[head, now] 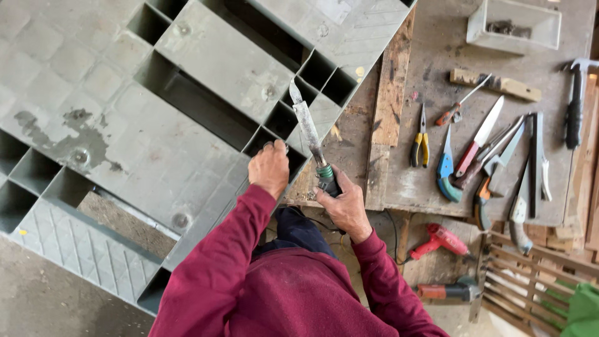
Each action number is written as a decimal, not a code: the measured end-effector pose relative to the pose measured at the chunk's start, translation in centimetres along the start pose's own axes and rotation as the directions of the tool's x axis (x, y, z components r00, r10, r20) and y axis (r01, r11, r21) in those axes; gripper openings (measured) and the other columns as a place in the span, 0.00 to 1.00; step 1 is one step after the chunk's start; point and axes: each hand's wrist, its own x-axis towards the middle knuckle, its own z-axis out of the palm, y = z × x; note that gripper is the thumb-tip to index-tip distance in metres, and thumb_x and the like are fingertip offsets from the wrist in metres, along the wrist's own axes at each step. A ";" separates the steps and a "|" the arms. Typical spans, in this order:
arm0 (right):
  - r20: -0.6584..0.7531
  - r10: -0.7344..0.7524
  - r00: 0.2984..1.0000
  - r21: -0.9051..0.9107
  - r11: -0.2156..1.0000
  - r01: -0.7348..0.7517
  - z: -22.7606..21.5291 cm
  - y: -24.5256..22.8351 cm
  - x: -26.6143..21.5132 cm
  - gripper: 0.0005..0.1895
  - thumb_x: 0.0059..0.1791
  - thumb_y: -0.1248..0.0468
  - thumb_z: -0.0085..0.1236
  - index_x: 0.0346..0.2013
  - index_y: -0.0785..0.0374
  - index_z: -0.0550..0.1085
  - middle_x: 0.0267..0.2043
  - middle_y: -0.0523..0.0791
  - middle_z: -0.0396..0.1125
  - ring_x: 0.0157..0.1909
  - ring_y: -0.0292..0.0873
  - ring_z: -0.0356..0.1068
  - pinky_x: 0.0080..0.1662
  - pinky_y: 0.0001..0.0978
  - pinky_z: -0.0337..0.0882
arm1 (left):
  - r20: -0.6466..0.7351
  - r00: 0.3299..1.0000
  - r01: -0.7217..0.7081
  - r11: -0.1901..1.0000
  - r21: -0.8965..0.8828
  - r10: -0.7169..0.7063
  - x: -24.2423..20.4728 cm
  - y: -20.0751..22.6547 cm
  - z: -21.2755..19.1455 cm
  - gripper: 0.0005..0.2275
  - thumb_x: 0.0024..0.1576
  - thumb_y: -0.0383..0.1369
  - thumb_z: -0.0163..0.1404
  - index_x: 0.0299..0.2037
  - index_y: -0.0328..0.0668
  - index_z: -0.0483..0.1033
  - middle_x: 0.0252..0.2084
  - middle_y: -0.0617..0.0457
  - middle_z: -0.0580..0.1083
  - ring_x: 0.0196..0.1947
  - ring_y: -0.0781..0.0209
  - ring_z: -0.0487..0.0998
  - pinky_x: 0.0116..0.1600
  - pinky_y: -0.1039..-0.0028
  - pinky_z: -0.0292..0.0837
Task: The person uses a soldering iron to melt and fill holes in a gray plastic pallet. They repeatedly apply a gray filler material to the heated areas, smoothing it into the surface. The person works on several spots across the pallet, occasionally moving the pallet to access different sections.
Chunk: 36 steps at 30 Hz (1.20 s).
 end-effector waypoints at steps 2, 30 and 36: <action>-0.020 0.076 0.997 -0.003 0.997 -0.076 1.1 -0.6 -0.5 0.29 0.44 0.64 0.66 0.59 0.69 0.71 0.32 0.44 0.72 0.33 0.32 0.67 0.38 0.27 0.72 | 0.044 0.999 -0.030 0.999 -0.030 0.031 -2.0 -1.0 -1.4 0.06 0.56 0.31 0.52 0.39 0.39 0.70 0.38 0.43 0.77 0.38 0.43 0.81 0.42 0.56 0.77; 0.203 0.096 0.975 -0.104 0.992 -0.076 12.3 -6.1 -6.5 0.30 0.44 0.63 0.67 0.60 0.66 0.71 0.37 0.47 0.73 0.38 0.35 0.73 0.44 0.30 0.73 | 0.208 0.851 -0.468 0.876 -0.115 0.482 -19.5 -21.0 -13.3 0.10 0.49 0.34 0.57 0.39 0.40 0.76 0.36 0.53 0.75 0.38 0.56 0.77 0.40 0.66 0.73; 0.211 0.099 0.972 -0.035 0.995 -0.094 12.9 -4.8 -7.0 0.30 0.44 0.63 0.66 0.61 0.67 0.71 0.38 0.47 0.75 0.39 0.37 0.72 0.44 0.32 0.74 | 0.065 0.889 -0.449 0.890 -0.073 0.454 -20.3 -20.2 -13.6 0.08 0.51 0.31 0.54 0.39 0.40 0.76 0.35 0.53 0.74 0.38 0.56 0.77 0.40 0.66 0.72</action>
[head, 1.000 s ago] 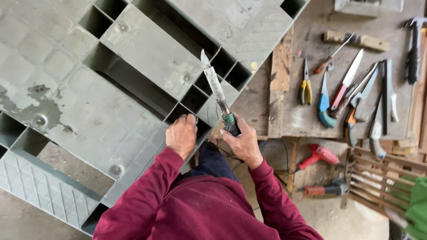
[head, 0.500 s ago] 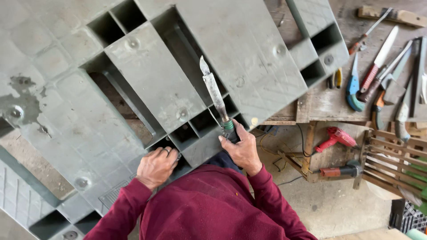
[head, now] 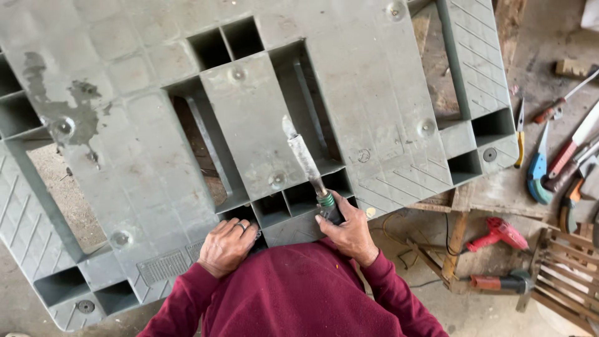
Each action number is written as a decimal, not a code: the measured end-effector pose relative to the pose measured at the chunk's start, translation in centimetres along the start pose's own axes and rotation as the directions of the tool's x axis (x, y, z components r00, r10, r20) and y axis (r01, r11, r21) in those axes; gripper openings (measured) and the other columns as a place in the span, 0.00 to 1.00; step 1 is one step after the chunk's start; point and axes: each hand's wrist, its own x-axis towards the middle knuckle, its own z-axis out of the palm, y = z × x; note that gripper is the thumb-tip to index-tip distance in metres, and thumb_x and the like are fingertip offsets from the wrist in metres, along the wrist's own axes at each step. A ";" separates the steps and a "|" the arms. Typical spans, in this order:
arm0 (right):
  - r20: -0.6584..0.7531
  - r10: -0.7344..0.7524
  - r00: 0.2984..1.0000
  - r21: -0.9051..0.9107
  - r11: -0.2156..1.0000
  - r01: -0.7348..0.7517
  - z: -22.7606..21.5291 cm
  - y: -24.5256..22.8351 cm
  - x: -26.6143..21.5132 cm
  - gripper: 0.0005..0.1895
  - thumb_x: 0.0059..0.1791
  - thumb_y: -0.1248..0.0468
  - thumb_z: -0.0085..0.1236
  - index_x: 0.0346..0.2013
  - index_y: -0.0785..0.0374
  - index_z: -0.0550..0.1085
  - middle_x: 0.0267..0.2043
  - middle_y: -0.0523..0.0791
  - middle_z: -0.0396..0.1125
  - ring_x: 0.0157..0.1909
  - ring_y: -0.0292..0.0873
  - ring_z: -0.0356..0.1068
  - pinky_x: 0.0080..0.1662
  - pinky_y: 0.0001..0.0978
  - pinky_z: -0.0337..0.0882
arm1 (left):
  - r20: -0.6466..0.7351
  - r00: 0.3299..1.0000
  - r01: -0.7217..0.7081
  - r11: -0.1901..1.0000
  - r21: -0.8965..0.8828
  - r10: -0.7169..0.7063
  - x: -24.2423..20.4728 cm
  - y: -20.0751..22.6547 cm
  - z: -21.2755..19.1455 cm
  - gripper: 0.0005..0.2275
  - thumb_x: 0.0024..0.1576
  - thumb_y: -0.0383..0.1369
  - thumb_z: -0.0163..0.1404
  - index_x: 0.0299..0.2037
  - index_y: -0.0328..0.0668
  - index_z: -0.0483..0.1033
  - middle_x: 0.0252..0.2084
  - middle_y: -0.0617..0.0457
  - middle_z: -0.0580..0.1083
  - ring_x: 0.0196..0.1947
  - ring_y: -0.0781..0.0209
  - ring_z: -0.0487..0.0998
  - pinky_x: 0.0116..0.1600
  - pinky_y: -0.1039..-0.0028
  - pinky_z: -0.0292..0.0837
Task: The person uses a soldering iron to melt and fill holes in a gray plastic pallet. They repeatedly apply a gray filler material to the heated areas, smoothing it into the surface. The person works on several spots across the pallet, occasionally moving the pallet to access different sections.
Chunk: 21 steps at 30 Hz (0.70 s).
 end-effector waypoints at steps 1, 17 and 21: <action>-0.005 0.009 1.000 -0.009 1.000 -0.009 0.1 0.1 0.1 0.31 0.44 0.63 0.66 0.61 0.67 0.71 0.37 0.46 0.76 0.38 0.37 0.72 0.44 0.31 0.74 | -0.025 1.000 -0.005 1.000 -0.001 0.005 -0.1 0.0 0.0 0.08 0.51 0.30 0.54 0.40 0.40 0.76 0.35 0.53 0.74 0.38 0.56 0.77 0.40 0.66 0.72; -0.064 -0.087 0.994 0.047 0.995 0.091 1.4 2.8 -0.5 0.30 0.46 0.67 0.64 0.62 0.70 0.70 0.32 0.42 0.71 0.31 0.33 0.68 0.36 0.27 0.71 | 0.004 1.000 0.015 1.000 -0.004 -0.015 -1.9 -0.8 1.9 0.08 0.51 0.35 0.57 0.36 0.43 0.74 0.37 0.54 0.74 0.40 0.55 0.76 0.42 0.64 0.74; -0.034 -0.099 0.994 0.047 0.994 0.101 1.6 2.7 -0.3 0.29 0.47 0.68 0.64 0.62 0.70 0.69 0.26 0.39 0.69 0.26 0.30 0.66 0.31 0.24 0.69 | -0.009 0.999 0.044 0.999 0.013 -0.044 -2.1 -0.9 2.0 0.09 0.51 0.36 0.57 0.36 0.44 0.73 0.37 0.54 0.74 0.40 0.55 0.77 0.43 0.64 0.74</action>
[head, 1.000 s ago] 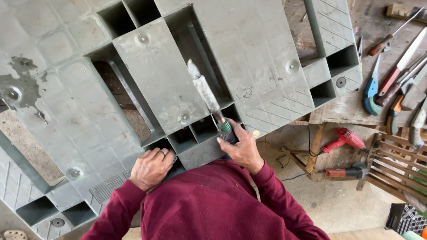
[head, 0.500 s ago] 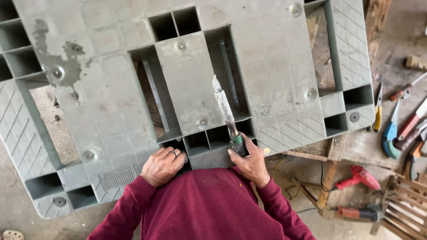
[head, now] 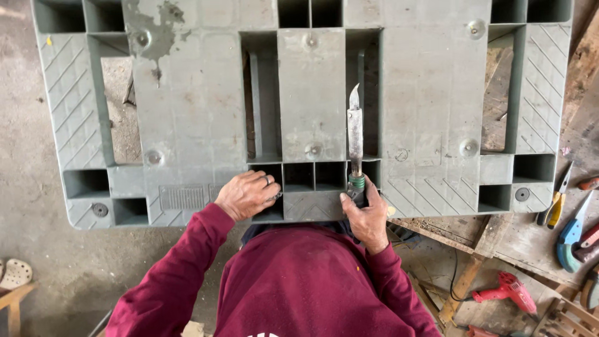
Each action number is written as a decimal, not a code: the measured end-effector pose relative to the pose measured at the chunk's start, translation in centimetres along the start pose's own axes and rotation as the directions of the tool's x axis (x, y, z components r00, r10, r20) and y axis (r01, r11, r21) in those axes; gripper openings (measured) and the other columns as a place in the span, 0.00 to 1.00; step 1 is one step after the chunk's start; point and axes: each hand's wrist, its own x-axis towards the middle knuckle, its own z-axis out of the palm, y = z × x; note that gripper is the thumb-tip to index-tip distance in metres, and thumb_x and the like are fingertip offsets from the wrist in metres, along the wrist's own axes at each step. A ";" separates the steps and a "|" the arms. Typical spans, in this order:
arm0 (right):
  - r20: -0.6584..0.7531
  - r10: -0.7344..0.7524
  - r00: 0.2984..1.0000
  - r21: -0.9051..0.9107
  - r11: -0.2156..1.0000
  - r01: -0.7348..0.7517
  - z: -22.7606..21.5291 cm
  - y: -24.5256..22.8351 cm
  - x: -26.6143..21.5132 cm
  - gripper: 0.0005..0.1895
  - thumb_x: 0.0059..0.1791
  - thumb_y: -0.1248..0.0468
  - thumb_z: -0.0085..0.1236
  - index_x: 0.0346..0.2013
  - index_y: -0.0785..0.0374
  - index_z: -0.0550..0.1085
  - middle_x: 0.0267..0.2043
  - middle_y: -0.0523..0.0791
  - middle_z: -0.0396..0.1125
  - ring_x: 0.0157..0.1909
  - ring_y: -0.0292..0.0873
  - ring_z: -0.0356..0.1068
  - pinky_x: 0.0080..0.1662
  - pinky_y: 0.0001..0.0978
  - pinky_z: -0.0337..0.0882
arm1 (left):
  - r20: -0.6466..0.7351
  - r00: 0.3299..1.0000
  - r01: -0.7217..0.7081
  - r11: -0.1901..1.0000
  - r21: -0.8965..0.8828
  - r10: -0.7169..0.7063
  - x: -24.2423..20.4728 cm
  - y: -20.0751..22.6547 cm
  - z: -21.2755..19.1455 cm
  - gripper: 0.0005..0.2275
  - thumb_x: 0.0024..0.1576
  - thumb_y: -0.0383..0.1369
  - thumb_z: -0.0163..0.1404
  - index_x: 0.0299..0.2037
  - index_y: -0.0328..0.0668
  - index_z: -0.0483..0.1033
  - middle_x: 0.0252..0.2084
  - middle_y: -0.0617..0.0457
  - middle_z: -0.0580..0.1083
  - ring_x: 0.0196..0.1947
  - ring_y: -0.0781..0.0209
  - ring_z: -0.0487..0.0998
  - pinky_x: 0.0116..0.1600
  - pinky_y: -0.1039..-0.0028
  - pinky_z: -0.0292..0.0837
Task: The person uses a soldering iron to melt and fill holes in a gray plastic pallet. They repeatedly apply a gray filler material to the heated areas, smoothing it into the surface. The person works on several spots across the pallet, occasionally moving the pallet to access different sections.
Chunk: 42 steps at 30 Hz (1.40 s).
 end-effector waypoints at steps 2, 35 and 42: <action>0.028 0.043 0.999 0.057 0.997 -0.045 -0.1 0.1 -0.2 0.29 0.47 0.68 0.63 0.62 0.70 0.69 0.27 0.39 0.68 0.25 0.30 0.65 0.30 0.24 0.69 | -0.004 1.000 0.024 1.000 0.000 -0.024 0.1 0.6 -0.1 0.09 0.51 0.36 0.57 0.35 0.44 0.73 0.37 0.54 0.74 0.40 0.55 0.77 0.44 0.64 0.75; 0.097 0.009 0.995 -0.052 0.999 -0.003 -17.4 5.8 -9.2 0.29 0.47 0.66 0.66 0.61 0.71 0.70 0.35 0.37 0.68 0.36 0.29 0.63 0.39 0.21 0.68 | -0.150 0.841 0.469 0.838 -0.278 -0.520 11.2 25.1 9.0 0.19 0.53 0.26 0.55 0.56 0.35 0.75 0.50 0.47 0.74 0.47 0.47 0.72 0.54 0.62 0.70; 0.217 0.017 0.976 -0.229 0.973 0.033 -19.1 3.8 -8.4 0.30 0.46 0.63 0.65 0.61 0.70 0.70 0.33 0.40 0.71 0.35 0.30 0.67 0.40 0.24 0.71 | -0.310 0.733 0.456 0.775 -0.437 -0.606 9.7 24.2 10.4 0.14 0.56 0.26 0.54 0.52 0.37 0.76 0.46 0.49 0.76 0.37 0.55 0.73 0.43 0.65 0.73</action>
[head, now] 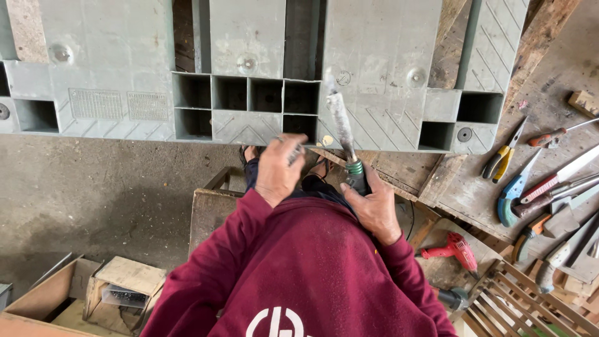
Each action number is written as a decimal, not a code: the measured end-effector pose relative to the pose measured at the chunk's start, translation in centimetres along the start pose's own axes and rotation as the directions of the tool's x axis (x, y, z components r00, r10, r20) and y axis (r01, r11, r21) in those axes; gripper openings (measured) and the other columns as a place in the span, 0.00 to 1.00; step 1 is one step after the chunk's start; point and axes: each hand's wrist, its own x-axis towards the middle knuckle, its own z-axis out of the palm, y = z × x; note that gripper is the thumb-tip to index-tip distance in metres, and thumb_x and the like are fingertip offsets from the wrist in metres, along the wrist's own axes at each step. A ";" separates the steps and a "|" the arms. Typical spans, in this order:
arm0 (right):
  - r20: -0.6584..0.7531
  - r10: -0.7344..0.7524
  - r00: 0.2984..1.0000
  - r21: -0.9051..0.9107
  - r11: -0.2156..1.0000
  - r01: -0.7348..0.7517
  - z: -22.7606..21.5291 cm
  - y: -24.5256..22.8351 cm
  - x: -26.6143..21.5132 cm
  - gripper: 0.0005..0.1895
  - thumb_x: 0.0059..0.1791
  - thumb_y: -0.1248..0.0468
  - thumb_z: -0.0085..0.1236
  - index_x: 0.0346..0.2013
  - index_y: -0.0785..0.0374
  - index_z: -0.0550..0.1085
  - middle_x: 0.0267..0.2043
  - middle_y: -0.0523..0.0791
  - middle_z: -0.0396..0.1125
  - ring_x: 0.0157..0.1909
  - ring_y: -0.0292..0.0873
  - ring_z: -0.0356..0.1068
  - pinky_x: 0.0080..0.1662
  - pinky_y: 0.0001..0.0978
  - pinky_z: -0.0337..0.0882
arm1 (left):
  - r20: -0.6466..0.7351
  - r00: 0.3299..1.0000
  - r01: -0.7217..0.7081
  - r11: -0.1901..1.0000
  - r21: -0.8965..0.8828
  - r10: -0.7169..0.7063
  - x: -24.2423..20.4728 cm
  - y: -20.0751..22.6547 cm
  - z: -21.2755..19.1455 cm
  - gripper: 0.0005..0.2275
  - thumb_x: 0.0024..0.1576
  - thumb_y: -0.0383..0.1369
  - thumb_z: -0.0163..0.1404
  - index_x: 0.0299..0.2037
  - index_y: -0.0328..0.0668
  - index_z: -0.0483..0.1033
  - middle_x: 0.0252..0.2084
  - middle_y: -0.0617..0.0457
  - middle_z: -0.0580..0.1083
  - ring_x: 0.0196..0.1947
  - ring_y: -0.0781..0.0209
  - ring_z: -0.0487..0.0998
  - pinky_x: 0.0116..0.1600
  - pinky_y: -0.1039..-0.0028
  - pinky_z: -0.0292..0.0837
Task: The person uses a soldering iron to melt and fill holes in a gray plastic pallet. They repeatedly apply a gray filler material to the heated areas, smoothing it into the surface. The person works on several spots across the pallet, occasionally moving the pallet to access different sections.
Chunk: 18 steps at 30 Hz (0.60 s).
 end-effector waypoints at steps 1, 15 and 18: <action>0.044 0.040 0.998 -0.037 0.999 -0.038 -0.7 -0.4 -0.1 0.30 0.46 0.62 0.65 0.61 0.69 0.71 0.32 0.41 0.71 0.33 0.32 0.66 0.39 0.26 0.71 | -0.033 0.995 0.098 0.994 -0.051 -0.099 0.1 -0.5 -0.2 0.11 0.59 0.26 0.54 0.52 0.38 0.77 0.44 0.50 0.76 0.34 0.58 0.73 0.39 0.67 0.74; 0.778 0.318 0.541 0.375 0.456 -0.807 -2.2 -7.2 4.3 0.27 0.53 0.60 0.47 0.63 0.75 0.64 0.26 0.48 0.64 0.16 0.40 0.65 0.20 0.29 0.69 | -0.405 0.910 -0.027 0.964 -0.264 -0.086 7.3 -6.8 -6.5 0.08 0.62 0.21 0.55 0.50 0.34 0.75 0.47 0.44 0.75 0.43 0.51 0.79 0.48 0.67 0.77; 0.859 0.297 0.417 0.410 0.090 -0.908 -1.7 -8.5 5.7 0.29 0.54 0.57 0.44 0.63 0.74 0.61 0.26 0.46 0.60 0.15 0.40 0.64 0.19 0.32 0.70 | -0.384 0.919 -0.020 0.961 -0.275 -0.091 7.9 -7.0 -6.8 0.09 0.61 0.21 0.56 0.49 0.35 0.75 0.47 0.45 0.76 0.44 0.50 0.80 0.49 0.67 0.77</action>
